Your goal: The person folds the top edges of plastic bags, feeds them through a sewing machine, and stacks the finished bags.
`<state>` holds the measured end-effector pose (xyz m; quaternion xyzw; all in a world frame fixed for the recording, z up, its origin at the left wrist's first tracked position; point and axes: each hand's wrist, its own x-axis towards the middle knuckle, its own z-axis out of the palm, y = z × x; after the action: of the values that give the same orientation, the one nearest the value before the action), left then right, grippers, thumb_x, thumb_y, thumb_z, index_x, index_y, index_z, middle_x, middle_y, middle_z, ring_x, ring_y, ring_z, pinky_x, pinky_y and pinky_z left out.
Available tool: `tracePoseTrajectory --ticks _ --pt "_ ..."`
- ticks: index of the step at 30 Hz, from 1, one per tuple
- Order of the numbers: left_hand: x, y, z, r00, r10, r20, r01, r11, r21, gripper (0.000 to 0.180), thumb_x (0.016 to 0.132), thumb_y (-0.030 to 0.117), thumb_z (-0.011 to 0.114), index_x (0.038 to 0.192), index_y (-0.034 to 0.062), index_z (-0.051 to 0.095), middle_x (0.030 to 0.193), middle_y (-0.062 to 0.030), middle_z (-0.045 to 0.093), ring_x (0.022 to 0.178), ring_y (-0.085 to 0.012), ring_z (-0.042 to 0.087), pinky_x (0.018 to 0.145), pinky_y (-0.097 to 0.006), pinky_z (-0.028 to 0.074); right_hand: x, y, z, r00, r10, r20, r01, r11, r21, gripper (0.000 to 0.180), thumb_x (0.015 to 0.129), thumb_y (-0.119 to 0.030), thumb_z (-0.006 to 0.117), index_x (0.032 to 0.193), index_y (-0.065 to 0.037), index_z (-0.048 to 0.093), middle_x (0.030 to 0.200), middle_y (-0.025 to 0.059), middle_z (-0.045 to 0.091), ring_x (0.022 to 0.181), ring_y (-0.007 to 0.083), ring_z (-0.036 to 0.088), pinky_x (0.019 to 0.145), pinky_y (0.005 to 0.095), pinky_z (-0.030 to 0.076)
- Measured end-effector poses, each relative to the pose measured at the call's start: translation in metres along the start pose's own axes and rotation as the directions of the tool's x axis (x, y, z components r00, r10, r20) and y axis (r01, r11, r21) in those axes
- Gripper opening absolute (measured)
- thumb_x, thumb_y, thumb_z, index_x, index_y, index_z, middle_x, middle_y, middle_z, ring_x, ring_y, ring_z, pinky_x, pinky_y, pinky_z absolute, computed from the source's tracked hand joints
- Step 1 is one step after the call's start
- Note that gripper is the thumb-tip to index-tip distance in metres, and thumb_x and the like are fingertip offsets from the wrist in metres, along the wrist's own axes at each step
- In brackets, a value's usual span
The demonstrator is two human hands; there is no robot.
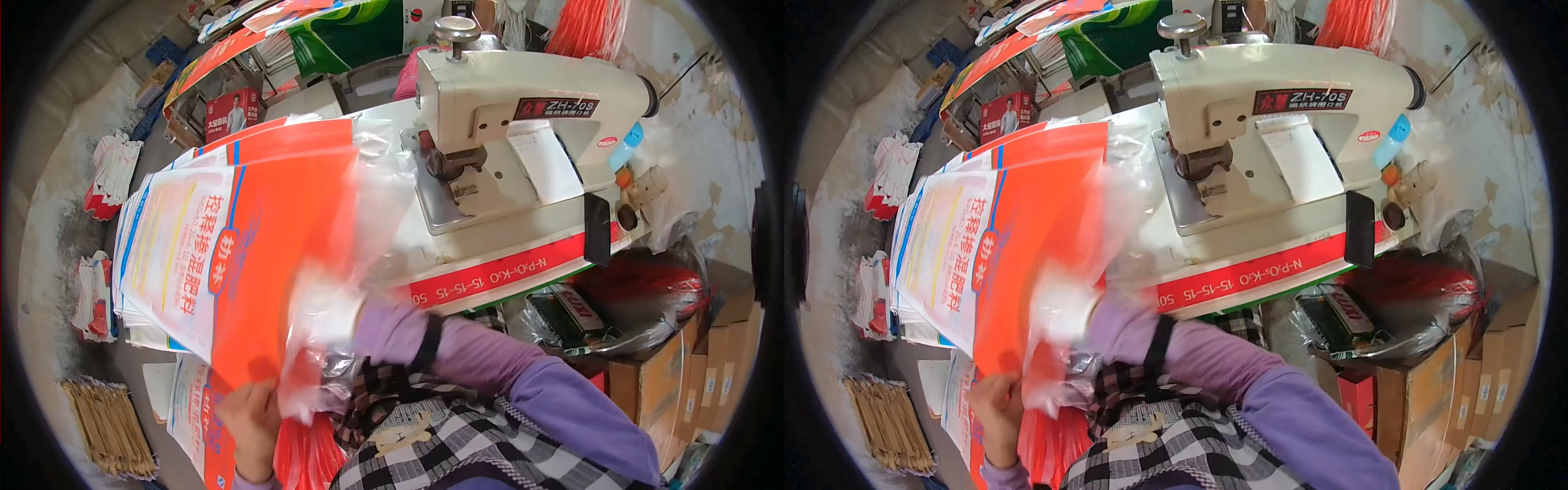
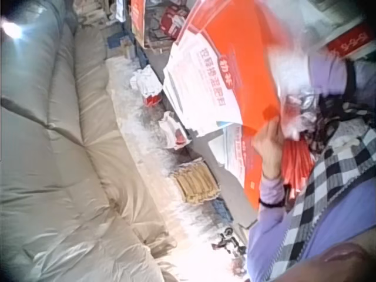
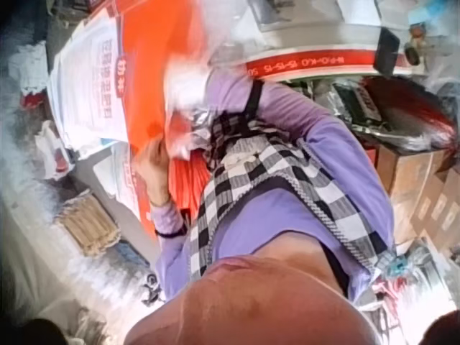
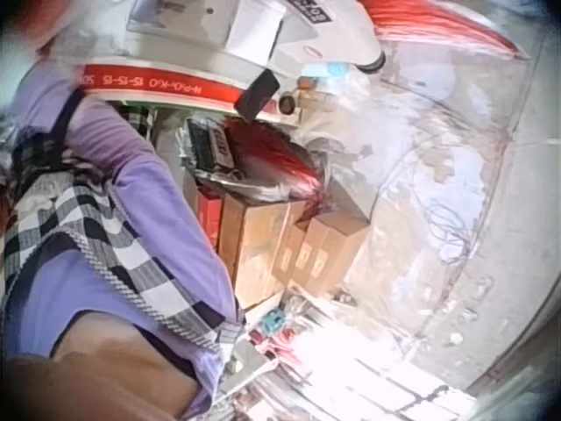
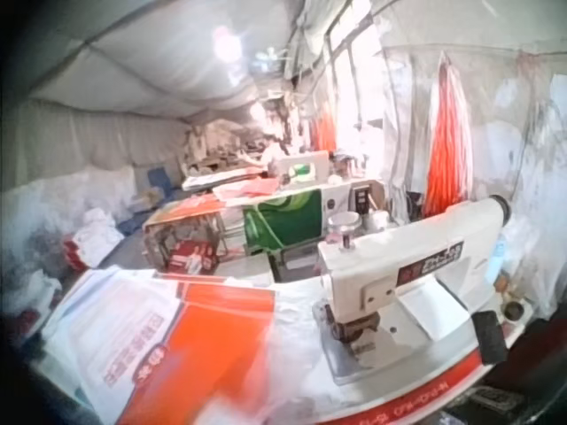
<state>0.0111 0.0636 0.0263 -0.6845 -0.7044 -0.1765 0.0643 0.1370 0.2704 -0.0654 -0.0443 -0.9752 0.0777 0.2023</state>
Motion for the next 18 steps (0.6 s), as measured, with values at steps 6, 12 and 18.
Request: tracePoseTrajectory --ticks 6,12,18 --pt "-0.068 -0.009 -0.018 0.979 -0.167 -0.119 0.162 0.986 -0.050 0.015 0.069 -0.008 0.073 0.077 0.0030 0.066 0.057 -0.0118 0.050 0.048 -0.0248 0.050 0.045 -0.036 0.032 -0.065 0.069 -0.002 0.579 0.805 -0.128 -0.589 0.522 0.617 0.048 0.081 -0.038 0.071 0.115 -0.004 0.063 0.105 0.0194 0.064 0.099 0.0354 0.062 0.094 0.0479 0.047" --pt "-0.059 -0.007 -0.017 0.957 -0.212 -0.197 0.218 0.976 0.008 0.022 0.070 -0.011 0.067 0.088 0.0028 0.068 0.063 -0.0105 0.051 0.053 -0.0245 0.048 0.051 -0.033 0.038 -0.080 0.063 -0.012 0.212 0.770 -0.602 -0.544 0.604 0.582 0.068 0.067 -0.030 0.085 0.128 -0.017 0.059 0.145 0.0099 0.040 0.130 0.0350 0.043 0.108 0.0466 0.038" --pt "-0.059 -0.026 -0.026 0.856 -0.489 -0.167 0.476 0.872 -0.116 0.015 0.077 -0.014 0.060 0.085 -0.0017 0.057 0.072 -0.0116 0.055 0.059 -0.0195 0.053 0.057 -0.030 0.042 -0.095 0.095 0.014 0.903 0.140 -0.406 -0.199 0.974 -0.106 0.056 0.070 -0.031 0.080 0.122 -0.023 0.062 0.129 0.0023 0.051 0.124 0.0263 0.046 0.110 0.0514 0.033"
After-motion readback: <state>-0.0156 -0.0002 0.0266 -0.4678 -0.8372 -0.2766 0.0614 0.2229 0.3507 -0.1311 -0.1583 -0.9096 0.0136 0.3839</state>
